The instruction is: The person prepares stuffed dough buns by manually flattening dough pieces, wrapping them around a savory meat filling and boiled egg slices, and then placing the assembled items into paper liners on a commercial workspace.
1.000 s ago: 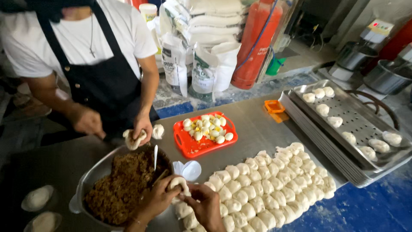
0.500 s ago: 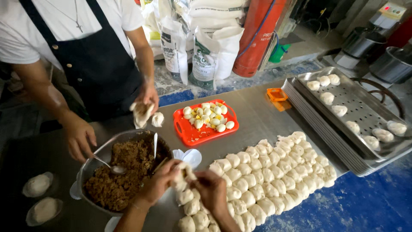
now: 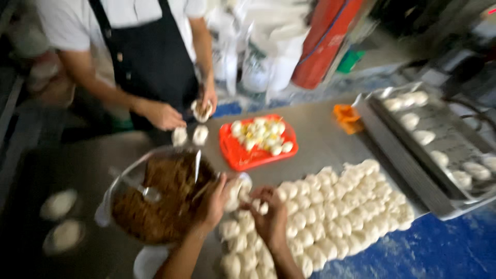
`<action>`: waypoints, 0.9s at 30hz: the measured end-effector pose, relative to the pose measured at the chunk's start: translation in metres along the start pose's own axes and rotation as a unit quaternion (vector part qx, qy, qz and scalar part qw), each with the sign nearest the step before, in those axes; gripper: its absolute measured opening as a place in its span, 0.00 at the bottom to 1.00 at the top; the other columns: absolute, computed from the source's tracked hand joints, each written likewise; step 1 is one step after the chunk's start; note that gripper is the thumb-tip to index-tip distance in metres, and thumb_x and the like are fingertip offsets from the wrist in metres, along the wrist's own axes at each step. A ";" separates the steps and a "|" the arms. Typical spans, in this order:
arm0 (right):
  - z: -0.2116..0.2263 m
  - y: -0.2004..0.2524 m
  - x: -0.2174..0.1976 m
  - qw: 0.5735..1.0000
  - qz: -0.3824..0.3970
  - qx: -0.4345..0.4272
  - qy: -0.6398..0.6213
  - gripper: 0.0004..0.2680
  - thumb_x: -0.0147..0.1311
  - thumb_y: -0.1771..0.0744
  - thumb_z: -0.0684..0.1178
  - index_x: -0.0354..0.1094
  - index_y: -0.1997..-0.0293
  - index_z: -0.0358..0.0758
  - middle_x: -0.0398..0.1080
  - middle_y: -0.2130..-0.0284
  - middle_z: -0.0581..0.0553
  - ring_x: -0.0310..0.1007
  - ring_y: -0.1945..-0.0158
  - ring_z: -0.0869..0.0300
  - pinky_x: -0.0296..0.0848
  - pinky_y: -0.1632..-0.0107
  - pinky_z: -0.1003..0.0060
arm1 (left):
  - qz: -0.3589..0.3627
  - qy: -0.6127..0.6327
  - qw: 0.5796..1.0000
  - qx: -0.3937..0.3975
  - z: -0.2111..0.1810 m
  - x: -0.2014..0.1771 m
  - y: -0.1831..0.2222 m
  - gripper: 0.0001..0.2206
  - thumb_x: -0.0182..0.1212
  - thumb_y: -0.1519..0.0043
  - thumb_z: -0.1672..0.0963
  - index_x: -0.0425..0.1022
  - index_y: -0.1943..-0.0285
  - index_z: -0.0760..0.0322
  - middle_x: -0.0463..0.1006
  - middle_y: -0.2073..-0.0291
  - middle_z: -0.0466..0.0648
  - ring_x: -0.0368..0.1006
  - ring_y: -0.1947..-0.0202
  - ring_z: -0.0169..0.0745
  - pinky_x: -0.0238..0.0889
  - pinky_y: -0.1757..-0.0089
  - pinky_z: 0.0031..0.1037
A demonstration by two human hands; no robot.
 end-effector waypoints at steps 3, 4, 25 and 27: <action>-0.038 0.023 0.005 0.984 0.007 0.175 -0.038 0.17 0.70 0.42 0.36 0.73 0.49 0.38 0.77 0.67 0.46 0.75 0.64 0.63 0.75 0.60 0.68 | 0.033 0.079 0.996 -0.019 0.012 -0.016 0.009 0.22 0.43 0.30 0.49 0.77 0.45 0.69 0.81 0.51 0.50 0.78 0.53 0.37 0.72 0.51 0.30; -0.051 0.032 0.011 0.966 0.012 0.239 -0.099 0.22 0.68 0.42 0.37 0.70 0.43 0.41 0.76 0.68 0.47 0.75 0.64 0.63 0.76 0.59 0.69 | 0.028 0.089 0.995 -0.046 0.016 -0.023 0.014 0.22 0.42 0.31 0.49 0.78 0.46 0.69 0.82 0.52 0.51 0.79 0.55 0.38 0.73 0.53 0.30; -0.071 0.064 0.043 0.995 0.017 0.090 -0.026 0.11 0.77 0.44 0.39 0.82 0.63 0.35 0.80 0.72 0.45 0.79 0.71 0.61 0.76 0.68 0.67 | 0.071 0.150 0.986 0.022 0.059 -0.062 0.006 0.28 0.37 0.22 0.44 0.69 0.45 0.77 0.78 0.58 0.59 0.76 0.58 0.50 0.72 0.54 0.40; -0.069 0.069 0.034 0.999 -0.006 0.045 0.027 0.11 0.76 0.46 0.39 0.82 0.65 0.37 0.76 0.69 0.42 0.78 0.68 0.60 0.76 0.68 0.67 | 0.005 0.130 0.989 -0.066 0.079 -0.075 0.003 0.30 0.36 0.28 0.43 0.70 0.47 0.77 0.80 0.58 0.61 0.77 0.59 0.51 0.72 0.56 0.41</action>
Point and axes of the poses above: each hand's wrist, its own y-axis away from the middle knuckle, its own x-axis out of the palm, z = x × y, the point moved 6 cm from there along -y, towards the middle knuckle
